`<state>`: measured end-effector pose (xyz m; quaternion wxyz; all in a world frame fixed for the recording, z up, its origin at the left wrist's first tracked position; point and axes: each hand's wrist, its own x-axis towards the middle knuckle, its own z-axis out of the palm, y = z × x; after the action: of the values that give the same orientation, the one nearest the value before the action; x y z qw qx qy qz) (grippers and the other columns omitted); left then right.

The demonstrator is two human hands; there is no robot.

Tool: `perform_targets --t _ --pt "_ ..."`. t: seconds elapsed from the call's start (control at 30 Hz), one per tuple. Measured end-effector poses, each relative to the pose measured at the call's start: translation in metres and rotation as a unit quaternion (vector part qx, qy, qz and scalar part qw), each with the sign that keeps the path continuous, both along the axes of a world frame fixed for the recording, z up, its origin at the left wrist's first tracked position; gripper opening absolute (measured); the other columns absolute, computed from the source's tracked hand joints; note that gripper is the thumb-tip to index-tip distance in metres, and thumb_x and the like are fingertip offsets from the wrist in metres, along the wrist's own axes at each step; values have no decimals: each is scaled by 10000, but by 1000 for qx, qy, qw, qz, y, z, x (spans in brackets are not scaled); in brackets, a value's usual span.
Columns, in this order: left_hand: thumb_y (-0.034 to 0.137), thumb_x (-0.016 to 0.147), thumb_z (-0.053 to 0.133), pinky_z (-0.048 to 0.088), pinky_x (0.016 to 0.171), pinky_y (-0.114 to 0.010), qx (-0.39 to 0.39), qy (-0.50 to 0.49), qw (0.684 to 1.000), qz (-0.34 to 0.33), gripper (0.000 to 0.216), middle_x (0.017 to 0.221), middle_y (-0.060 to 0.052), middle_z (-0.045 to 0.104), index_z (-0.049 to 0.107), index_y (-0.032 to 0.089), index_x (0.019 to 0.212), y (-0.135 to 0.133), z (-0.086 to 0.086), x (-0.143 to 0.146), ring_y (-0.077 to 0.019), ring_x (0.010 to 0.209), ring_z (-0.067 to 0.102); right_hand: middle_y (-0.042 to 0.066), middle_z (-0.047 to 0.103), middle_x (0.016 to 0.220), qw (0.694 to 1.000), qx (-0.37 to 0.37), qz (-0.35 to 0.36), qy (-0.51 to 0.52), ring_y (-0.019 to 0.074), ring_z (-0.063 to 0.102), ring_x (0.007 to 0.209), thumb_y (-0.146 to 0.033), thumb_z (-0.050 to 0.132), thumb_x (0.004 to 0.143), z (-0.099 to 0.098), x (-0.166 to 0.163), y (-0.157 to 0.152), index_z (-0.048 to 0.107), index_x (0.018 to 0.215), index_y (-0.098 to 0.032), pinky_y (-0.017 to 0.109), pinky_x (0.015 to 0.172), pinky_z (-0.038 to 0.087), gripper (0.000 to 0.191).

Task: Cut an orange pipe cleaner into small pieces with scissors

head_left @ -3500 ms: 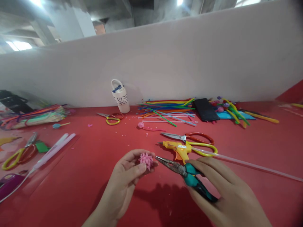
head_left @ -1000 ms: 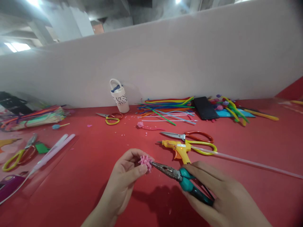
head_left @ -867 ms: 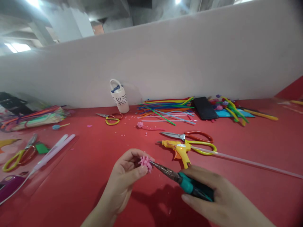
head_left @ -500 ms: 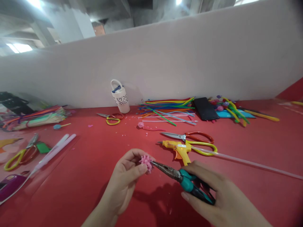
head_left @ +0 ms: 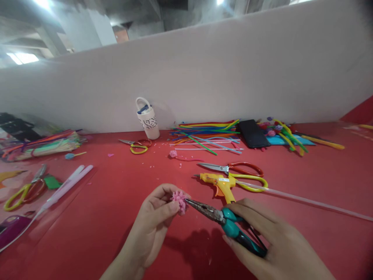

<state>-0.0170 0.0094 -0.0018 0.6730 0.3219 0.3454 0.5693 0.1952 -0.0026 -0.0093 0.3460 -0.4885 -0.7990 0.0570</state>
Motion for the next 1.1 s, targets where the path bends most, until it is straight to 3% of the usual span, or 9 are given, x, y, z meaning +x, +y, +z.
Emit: perform_targets --t 0.53,0.77,0.93,1.1 --pt "129 704 681 428 678 -199 8 22 1000 -5 114 772 -22 622 650 154 810 -1 0 -1 -92 673 517 5 703 916 999 -37 17 -7 146 674 764 -227 547 762 0 0 -1 618 962 -249 181 564 544 214" --pt "147 689 703 433 657 -191 4 21 1000 0 121 731 -15 605 647 151 796 -1 0 0 -93 655 514 55 685 845 995 84 9 -52 173 641 680 -210 485 799 -2 0 0 617 943 -184 255 537 520 197" --pt "131 697 693 432 621 -167 -8 13 1000 11 108 736 -12 597 650 150 795 -2 1 2 -82 644 512 83 686 882 971 195 1 -136 227 604 732 -203 525 812 -8 3 -1 619 994 -130 352 612 482 217" --pt "129 705 691 437 611 -157 -28 -1 1000 12 96 710 -3 594 649 142 790 -3 1 3 -75 634 522 110 685 935 951 234 4 -202 236 570 728 -206 541 825 -7 6 -2 576 1093 -80 379 621 421 297"
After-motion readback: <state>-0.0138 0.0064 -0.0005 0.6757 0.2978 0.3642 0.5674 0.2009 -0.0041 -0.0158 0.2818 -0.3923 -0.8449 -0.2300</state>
